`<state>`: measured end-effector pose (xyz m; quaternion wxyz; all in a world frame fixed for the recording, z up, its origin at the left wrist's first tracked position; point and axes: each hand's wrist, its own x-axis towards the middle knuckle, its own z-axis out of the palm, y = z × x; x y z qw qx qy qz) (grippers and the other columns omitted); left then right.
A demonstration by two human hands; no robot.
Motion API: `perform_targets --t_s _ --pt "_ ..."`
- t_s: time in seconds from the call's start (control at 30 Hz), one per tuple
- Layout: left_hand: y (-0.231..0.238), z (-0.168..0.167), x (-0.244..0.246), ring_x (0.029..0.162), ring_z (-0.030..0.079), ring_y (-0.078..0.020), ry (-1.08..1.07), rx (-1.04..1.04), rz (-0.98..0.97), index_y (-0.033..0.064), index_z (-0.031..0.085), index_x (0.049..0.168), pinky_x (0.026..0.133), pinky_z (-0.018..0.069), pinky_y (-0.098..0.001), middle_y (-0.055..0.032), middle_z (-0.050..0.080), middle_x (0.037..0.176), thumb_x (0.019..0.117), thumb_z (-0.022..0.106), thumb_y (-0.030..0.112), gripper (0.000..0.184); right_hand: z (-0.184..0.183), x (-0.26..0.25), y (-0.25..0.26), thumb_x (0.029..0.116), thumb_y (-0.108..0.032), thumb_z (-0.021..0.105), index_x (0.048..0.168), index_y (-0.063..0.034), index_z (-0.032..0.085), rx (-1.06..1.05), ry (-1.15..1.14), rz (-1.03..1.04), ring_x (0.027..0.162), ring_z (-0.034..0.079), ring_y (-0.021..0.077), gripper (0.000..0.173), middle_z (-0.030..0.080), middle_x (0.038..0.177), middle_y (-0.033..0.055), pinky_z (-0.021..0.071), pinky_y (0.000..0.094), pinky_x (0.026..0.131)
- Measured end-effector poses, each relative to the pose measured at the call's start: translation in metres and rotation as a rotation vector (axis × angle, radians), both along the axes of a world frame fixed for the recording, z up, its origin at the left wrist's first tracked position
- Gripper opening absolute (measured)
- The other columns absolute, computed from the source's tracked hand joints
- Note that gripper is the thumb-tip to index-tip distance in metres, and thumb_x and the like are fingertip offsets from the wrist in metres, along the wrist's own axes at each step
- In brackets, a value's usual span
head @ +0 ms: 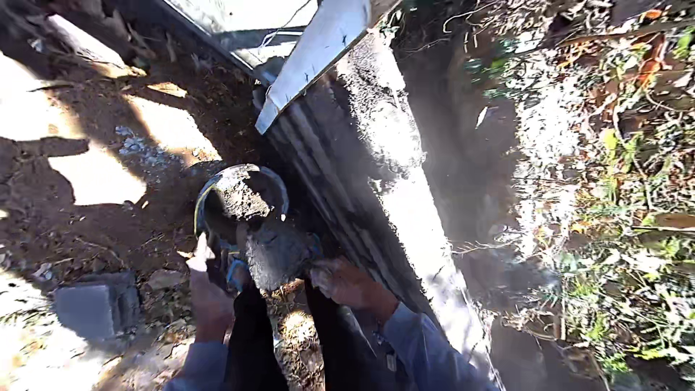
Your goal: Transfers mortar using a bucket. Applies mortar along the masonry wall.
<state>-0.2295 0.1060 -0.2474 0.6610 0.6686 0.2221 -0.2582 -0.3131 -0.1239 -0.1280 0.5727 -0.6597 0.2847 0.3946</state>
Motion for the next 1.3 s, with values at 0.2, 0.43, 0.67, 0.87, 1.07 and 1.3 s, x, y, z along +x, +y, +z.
perform_targets --t_s 0.2,0.43,0.67,0.87,1.07,1.3 --pt "-0.098 0.059 -0.021 0.146 0.041 -0.0156 -0.144 -0.195 -0.018 -0.0035 0.026 0.158 0.119 0.0354 -0.0306 -0.0154 0.037 0.162 0.1118 0.014 0.042 0.066 0.147 -0.058 -0.081 0.1058 -0.03 0.035 0.103 -0.007 0.065 0.019 -0.11 -0.136 0.052 0.047 0.0025 0.038 0.053 0.067 -0.0059 0.0421 0.0215 0.048" --pt "-0.26 0.103 -0.064 0.155 0.024 -0.0226 -0.159 -0.129 -0.15 0.0003 0.017 0.162 0.127 0.0208 -0.0388 -0.0189 0.021 0.168 0.1105 0.018 0.04 0.065 0.195 -0.129 -0.171 0.1036 -0.049 0.034 0.097 -0.0158 0.064 -0.291 -0.214 -0.346 0.045 0.046 0.0045 0.045 0.052 0.06 -0.0088 0.0424 0.0246 0.042" --pt "-0.338 0.102 -0.089 0.154 0.024 -0.0192 -0.096 -0.098 -0.063 0.0096 0.009 0.165 0.124 0.0261 -0.0368 -0.0136 0.018 0.17 0.1113 0.012 0.041 0.063 0.094 -0.121 -0.174 0.1064 -0.034 0.048 0.127 0.0033 0.064 -0.966 -0.24 -0.187 0.094 0.072 0.0286 0.045 0.073 0.1 0.0174 0.0572 0.0487 0.087" --pt "-0.342 0.1 -0.096 0.154 0.022 -0.0174 -0.103 -0.128 0.008 0.0062 0.016 0.164 0.126 0.0178 -0.0342 -0.0144 0.021 0.169 0.112 0.013 0.038 0.061 0.087 -0.143 -0.2 0.1023 -0.025 0.05 0.119 0.002 0.061 -0.855 -0.426 -0.32 0.065 0.062 0.0119 0.034 0.063 0.078 0.0033 0.0547 0.0328 0.061" --pt "-0.346 0.102 -0.097 0.156 0.016 -0.0119 -0.126 -0.117 0.019 0.0136 0.013 0.166 0.128 0.0132 -0.0334 -0.0062 0.017 0.171 0.1125 0.015 0.039 0.059 0.089 -0.096 -0.296 0.1112 -0.035 0.032 0.109 -0.0093 0.059 -0.069 -0.022 -0.394 0.046 0.047 0.0069 0.037 0.05 0.065 -0.0043 0.0441 0.0229 0.042" --pt "-0.351 0.107 -0.098 0.158 0.008 -0.0135 -0.153 0.04 -0.109 0.0158 0.005 0.166 0.129 0.0076 -0.0369 -0.0048 0.007 0.173 0.1098 0.014 0.05 0.067 0.093 -0.06 -0.305 0.1115 -0.039 0.04 0.114 -0.004 0.057 -0.276 0.095 0.279 0.059 0.051 0.0137 0.039 0.051 0.077 0.0047 0.048 0.0325 0.056"
